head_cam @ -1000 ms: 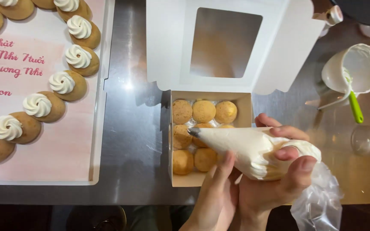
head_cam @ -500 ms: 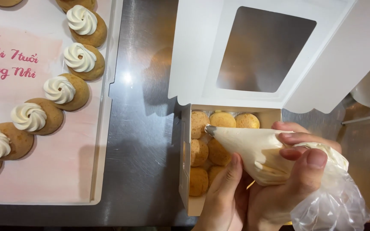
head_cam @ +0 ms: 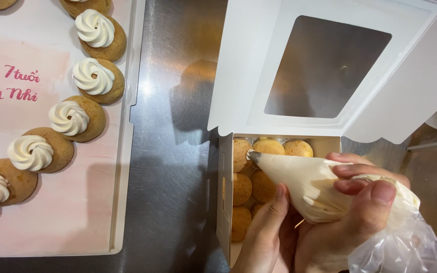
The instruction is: Piping whipped cream or frosting onto a heart-shaped arrangement of small cakes and then into a box of pastries.
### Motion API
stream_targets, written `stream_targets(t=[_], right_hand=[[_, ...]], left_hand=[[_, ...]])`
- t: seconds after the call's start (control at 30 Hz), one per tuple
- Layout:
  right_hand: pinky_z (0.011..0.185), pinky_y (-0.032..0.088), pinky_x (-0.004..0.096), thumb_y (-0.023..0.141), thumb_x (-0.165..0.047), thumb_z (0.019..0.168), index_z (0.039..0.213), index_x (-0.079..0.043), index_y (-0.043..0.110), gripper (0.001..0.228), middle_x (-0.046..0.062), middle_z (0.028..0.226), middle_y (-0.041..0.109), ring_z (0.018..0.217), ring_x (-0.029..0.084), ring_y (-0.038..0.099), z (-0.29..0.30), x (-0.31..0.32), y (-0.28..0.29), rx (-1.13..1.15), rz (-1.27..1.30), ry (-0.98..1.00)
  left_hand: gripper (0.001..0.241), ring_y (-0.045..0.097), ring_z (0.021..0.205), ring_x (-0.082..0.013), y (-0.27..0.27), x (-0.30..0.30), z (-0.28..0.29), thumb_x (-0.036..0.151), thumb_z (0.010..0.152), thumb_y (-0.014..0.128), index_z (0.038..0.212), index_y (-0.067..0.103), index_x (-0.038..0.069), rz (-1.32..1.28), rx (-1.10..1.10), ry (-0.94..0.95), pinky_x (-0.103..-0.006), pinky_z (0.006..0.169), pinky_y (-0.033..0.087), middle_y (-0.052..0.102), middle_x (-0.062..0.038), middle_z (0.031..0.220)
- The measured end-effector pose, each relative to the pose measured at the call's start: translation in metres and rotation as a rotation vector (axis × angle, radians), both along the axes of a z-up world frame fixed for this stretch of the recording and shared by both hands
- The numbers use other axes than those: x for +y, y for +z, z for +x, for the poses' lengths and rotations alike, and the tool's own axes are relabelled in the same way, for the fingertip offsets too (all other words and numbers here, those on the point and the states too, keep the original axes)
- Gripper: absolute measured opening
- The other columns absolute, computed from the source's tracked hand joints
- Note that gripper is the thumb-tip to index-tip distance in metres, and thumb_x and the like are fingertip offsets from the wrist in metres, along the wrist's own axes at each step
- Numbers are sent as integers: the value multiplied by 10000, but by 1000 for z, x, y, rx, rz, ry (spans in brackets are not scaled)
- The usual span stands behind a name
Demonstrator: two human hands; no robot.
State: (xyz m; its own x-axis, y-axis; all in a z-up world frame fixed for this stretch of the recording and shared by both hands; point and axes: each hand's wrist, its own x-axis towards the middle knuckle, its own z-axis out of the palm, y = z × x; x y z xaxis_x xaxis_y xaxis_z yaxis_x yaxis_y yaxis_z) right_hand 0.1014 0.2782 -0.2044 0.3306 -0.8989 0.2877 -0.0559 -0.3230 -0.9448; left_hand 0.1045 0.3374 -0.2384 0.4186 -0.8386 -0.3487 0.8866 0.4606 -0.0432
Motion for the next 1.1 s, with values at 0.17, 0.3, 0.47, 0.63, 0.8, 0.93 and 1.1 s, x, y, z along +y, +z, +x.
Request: stream_targets(t=[0.17, 0.3, 0.47, 0.63, 0.8, 0.93, 1.1], right_hand=[[1049, 449, 345, 478, -602, 1081, 1030, -54, 487, 551, 78, 987, 588, 1037, 215, 598, 2, -1, -2, 40, -36, -39], [1088, 464, 373, 492, -594, 1077, 1013, -55, 471, 544, 70, 994, 562, 1050, 212, 584, 6, -1, -3, -16, 11, -37], [1170, 495, 448, 545, -586, 1068, 963, -63, 447, 542, 78, 975, 536, 1032, 231, 581, 11, -3, -2, -110, 74, -43], [1121, 496, 443, 541, -583, 1072, 954, -65, 446, 539, 74, 959, 523, 1009, 236, 578, 13, 1, -1, -109, 54, -33], [1115, 500, 454, 531, -577, 1077, 934, -70, 428, 537, 76, 951, 519, 990, 243, 570, 12, 2, -3, -118, 44, -23], [1067, 492, 446, 523, -560, 1081, 924, -78, 410, 520, 80, 945, 515, 998, 253, 564, 7, 0, -7, -162, 91, 18], [1054, 489, 446, 511, -544, 1092, 917, -80, 403, 508, 84, 938, 517, 989, 255, 558, 9, 4, -5, -168, 95, 38]], left_hand=[[764, 521, 1377, -250, 1, 0, 4, 508, 992, 547, 1522, 398, -22, 12, 13, -28, -395, 1196, 383, 531, -182, 1470], [770, 527, 1372, -254, 3, 1, 8, 515, 986, 549, 1517, 404, -24, 25, 32, -43, -399, 1192, 392, 536, -187, 1458], [783, 538, 1361, -263, 6, 1, 11, 530, 974, 553, 1507, 417, -27, 51, 69, -77, -405, 1184, 409, 548, -198, 1432], [795, 539, 1361, -263, 8, 3, 12, 535, 964, 565, 1504, 420, -30, 57, 84, -77, -403, 1182, 417, 555, -193, 1424], [797, 529, 1370, -254, 5, 5, 11, 525, 962, 574, 1516, 405, -23, 36, 71, -42, -391, 1189, 412, 550, -175, 1439], [790, 526, 1369, -263, 2, 7, 9, 520, 967, 563, 1521, 398, -18, 42, 77, -49, -398, 1187, 405, 541, -186, 1440], [782, 523, 1371, -278, 0, 8, 7, 515, 972, 554, 1519, 395, -19, 55, 89, -59, -412, 1184, 400, 533, -202, 1441]])
